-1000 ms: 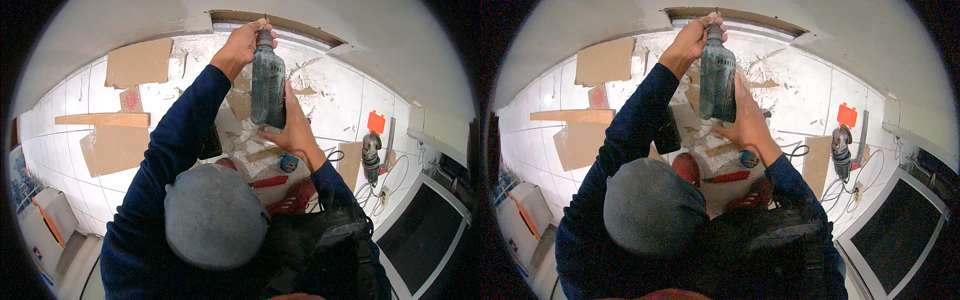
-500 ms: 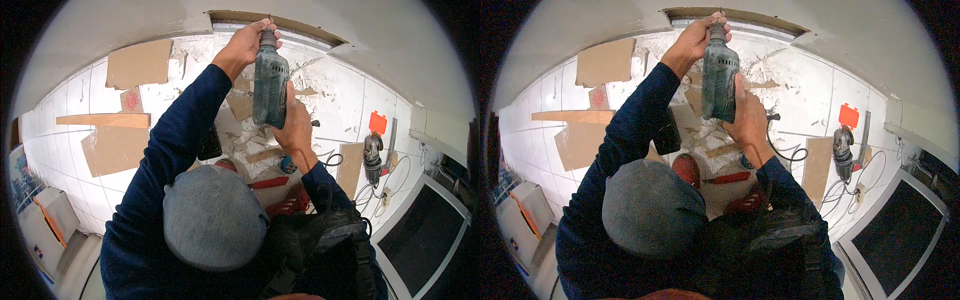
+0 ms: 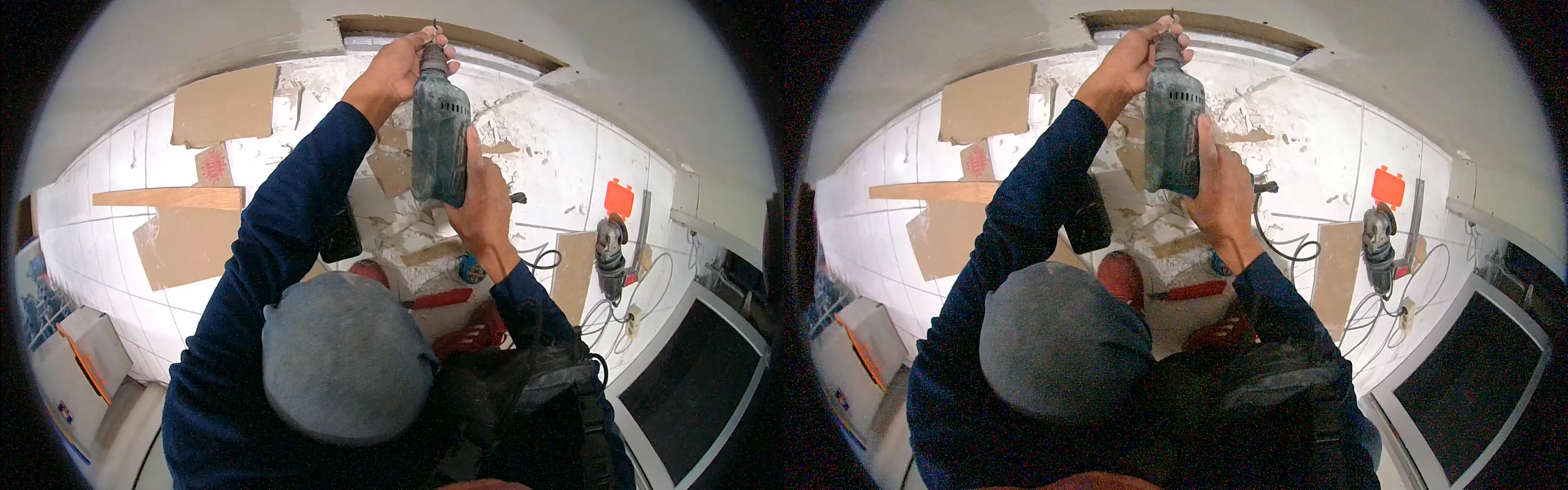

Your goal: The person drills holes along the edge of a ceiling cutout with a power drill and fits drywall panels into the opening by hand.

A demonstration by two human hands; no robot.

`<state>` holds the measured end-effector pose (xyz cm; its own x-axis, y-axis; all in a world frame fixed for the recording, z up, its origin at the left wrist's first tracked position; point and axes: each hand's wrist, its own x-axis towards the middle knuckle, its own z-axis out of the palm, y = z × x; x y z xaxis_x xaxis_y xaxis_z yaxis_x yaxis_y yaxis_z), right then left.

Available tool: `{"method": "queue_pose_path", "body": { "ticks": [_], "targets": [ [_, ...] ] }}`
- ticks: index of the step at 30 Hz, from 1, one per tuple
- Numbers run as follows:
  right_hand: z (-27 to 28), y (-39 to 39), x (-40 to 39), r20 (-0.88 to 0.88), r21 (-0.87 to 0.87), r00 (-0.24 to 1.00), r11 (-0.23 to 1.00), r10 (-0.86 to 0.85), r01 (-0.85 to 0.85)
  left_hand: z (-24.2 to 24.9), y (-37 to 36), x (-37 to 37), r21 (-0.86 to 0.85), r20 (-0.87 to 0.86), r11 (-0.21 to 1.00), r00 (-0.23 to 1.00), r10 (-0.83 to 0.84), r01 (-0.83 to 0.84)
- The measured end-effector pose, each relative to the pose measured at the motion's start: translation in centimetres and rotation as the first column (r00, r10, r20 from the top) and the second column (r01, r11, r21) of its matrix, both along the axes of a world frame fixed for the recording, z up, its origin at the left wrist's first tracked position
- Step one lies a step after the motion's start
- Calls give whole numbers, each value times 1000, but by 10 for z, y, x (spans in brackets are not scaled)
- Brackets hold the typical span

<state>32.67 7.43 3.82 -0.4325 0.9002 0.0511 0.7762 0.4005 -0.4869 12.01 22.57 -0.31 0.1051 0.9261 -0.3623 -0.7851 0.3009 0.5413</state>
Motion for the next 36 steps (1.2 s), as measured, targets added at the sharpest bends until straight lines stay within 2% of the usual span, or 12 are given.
{"method": "queue_pose_path", "body": {
  "ticks": [6, 8, 10, 11, 14, 19, 25, 26, 28, 32, 34, 36],
  "targets": [
    [8, -1, -3, 68, -4, 997, 1000, -19, 19, -14, 0, 1, 48, 78, 999, 997, 11, -14],
    [9, 0, -2, 91, 12, 996, 1000, -23, 22, 4, -27, 5, -40, -56, 997, 996, -72, 70],
    [7, 1, -3, 52, 26, 999, 1000, -9, 8, -1, -63, 6, 123, -147, 974, 974, -172, 190],
    [7, 1, -3, 49, 28, 999, 1000, -12, 11, 12, -83, 18, -61, -223, 989, 964, -144, 134],
    [4, -5, -6, -18, 23, 1000, 1000, -19, 20, 32, -112, 30, -181, -214, 969, 955, -206, 168],
    [7, 0, -10, 44, 90, 999, 996, -27, 23, 22, -105, 24, -195, -236, 961, 942, -239, 195],
    [6, 6, -6, 165, 67, 986, 998, -27, 16, -23, -65, -11, -22, -353, 983, 919, -176, 180],
    [4, 7, -5, 166, 69, 986, 997, -25, 14, -29, -52, -20, 108, -432, 992, 902, -9, 62],
    [0, 7, -4, 168, 164, 986, 986, -14, -14, -36, -16, -30, 204, -304, 966, 928, 217, -159],
    [7, 8, -5, 183, 156, 983, 988, -14, -15, -46, 28, -48, 321, -34, 926, 974, 222, -200],
    [7, 7, -6, 148, 162, 989, 987, -29, 5, -49, 36, -48, 362, 283, 904, 951, 127, -229],
    [8, 8, -5, 157, 133, 987, 991, -24, 3, -56, 42, -46, 371, 322, 893, 937, 133, -254]
  ]
}}
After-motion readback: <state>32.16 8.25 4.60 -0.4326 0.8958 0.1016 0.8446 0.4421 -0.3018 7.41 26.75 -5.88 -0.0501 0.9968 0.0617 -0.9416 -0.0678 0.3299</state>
